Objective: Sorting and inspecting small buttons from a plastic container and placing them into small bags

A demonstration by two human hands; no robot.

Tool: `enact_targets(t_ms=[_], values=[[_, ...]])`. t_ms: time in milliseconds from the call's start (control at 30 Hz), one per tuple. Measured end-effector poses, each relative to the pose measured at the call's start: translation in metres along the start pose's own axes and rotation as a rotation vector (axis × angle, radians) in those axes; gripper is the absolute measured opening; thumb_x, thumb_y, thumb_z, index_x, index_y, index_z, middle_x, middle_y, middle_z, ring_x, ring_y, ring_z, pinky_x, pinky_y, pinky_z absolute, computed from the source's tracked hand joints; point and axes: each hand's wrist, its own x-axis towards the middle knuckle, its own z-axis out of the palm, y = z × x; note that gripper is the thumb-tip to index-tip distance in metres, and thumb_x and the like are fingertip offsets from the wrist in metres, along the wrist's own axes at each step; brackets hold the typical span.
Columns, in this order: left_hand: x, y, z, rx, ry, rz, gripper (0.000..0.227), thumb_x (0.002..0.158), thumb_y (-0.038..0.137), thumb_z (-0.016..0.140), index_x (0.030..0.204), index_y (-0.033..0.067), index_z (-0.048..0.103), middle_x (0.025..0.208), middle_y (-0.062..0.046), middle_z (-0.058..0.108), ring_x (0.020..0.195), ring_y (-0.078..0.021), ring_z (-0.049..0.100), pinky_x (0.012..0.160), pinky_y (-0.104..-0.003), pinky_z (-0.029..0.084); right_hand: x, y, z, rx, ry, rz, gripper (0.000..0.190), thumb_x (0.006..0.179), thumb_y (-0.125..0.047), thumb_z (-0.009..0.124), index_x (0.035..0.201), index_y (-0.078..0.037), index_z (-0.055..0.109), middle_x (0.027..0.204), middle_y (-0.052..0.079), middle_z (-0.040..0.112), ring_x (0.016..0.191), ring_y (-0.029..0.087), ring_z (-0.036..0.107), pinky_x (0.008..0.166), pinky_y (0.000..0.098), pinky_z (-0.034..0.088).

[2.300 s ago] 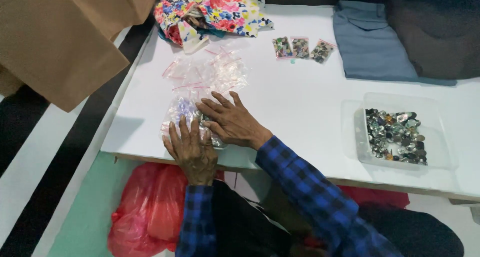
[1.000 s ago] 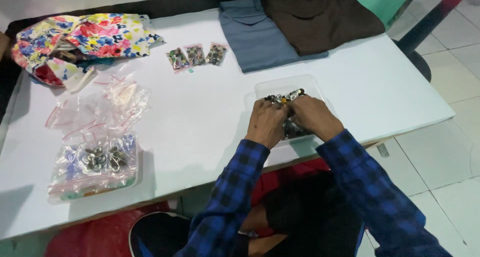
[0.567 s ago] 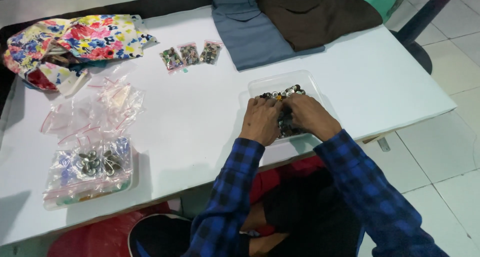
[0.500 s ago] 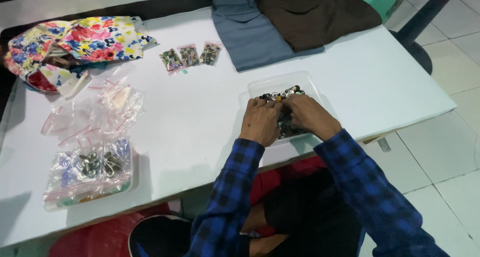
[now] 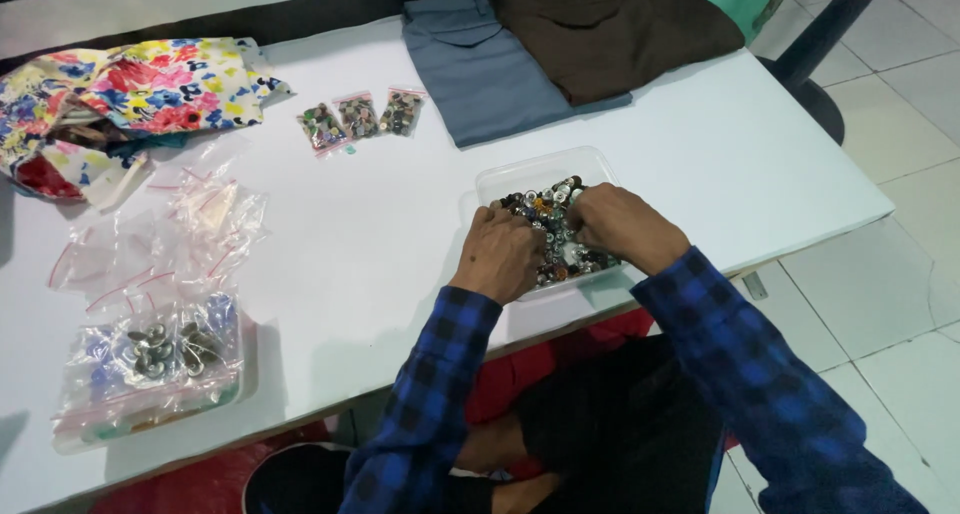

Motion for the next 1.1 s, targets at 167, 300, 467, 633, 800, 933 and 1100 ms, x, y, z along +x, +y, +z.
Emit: enact_targets(t_ms=[167,300,467,633,800,933,1100], values=[[-0.001,-0.004,-0.023,-0.023,-0.064,-0.066,0.013,0.077,0.021,0.066,0.086,0.0196,0.075,0.083,-0.004,0.071,0.089,-0.0275,0.066,0.090,-0.040,0.042,-0.001,-0.019,-0.003,0.035,0.000,0.021,0.025,0.080,-0.014,0.072,0.097,0.004,0.076,0.089,0.026,0.075,0.091,0.047,0.073,0.076,0.0540,0.061],[0.012,0.001,-0.027,0.063,0.006,-0.144,0.017,0.075,0.010,0.067,0.090,0.0154,0.072,0.076,-0.006,0.070,0.074,-0.0292,0.069,0.078,-0.040,0.048,-0.010,-0.025,-0.016,0.119,0.020,-0.023,0.024,0.083,-0.013,0.067,0.101,-0.001,0.078,0.088,0.025,0.076,0.090,0.048,0.073,0.075,0.0534,0.060],[0.023,0.009,-0.022,0.070,0.038,-0.205,0.025,0.080,0.011,0.072,0.105,0.0153,0.071,0.095,-0.009,0.070,0.075,-0.0276,0.073,0.074,-0.037,0.052,-0.002,-0.009,0.001,0.264,0.160,-0.026,0.030,0.090,-0.012,0.056,0.114,-0.004,0.072,0.089,0.026,0.075,0.088,0.047,0.073,0.073,0.0519,0.061],[0.023,0.004,-0.018,0.109,0.081,-0.106,0.024,0.083,0.015,0.070,0.106,0.0183,0.074,0.089,-0.007,0.063,0.072,-0.0260,0.070,0.069,-0.034,0.047,-0.010,-0.004,-0.001,0.392,0.325,-0.090,0.031,0.091,-0.013,0.058,0.116,0.000,0.070,0.083,0.025,0.073,0.080,0.042,0.074,0.065,0.0445,0.061],[0.022,0.003,-0.022,-0.014,-0.042,-0.037,0.021,0.076,0.024,0.070,0.094,0.0152,0.077,0.100,-0.010,0.067,0.082,-0.0314,0.069,0.077,-0.038,0.047,-0.013,-0.001,0.011,0.496,0.471,-0.142,0.026,0.093,-0.020,0.065,0.113,-0.004,0.070,0.078,0.021,0.070,0.077,0.037,0.073,0.059,0.0419,0.061],[0.022,0.015,-0.051,-0.068,-0.102,-0.065,0.027,0.070,0.032,0.073,0.086,0.0107,0.075,0.107,-0.010,0.068,0.092,-0.0339,0.068,0.083,-0.041,0.047,-0.016,-0.004,0.001,0.494,0.429,-0.179,0.027,0.093,-0.017,0.063,0.113,0.001,0.068,0.077,0.026,0.071,0.074,0.040,0.073,0.061,0.0469,0.060],[0.023,0.020,-0.063,-0.045,-0.282,-0.066,0.072,0.065,0.066,0.071,0.117,0.0176,0.065,0.122,-0.007,0.066,0.118,-0.0292,0.062,0.106,-0.046,0.038,-0.019,-0.007,-0.009,0.505,0.282,-0.080,0.032,0.093,-0.014,0.056,0.119,0.001,0.067,0.087,0.027,0.073,0.083,0.042,0.074,0.068,0.0467,0.060]])
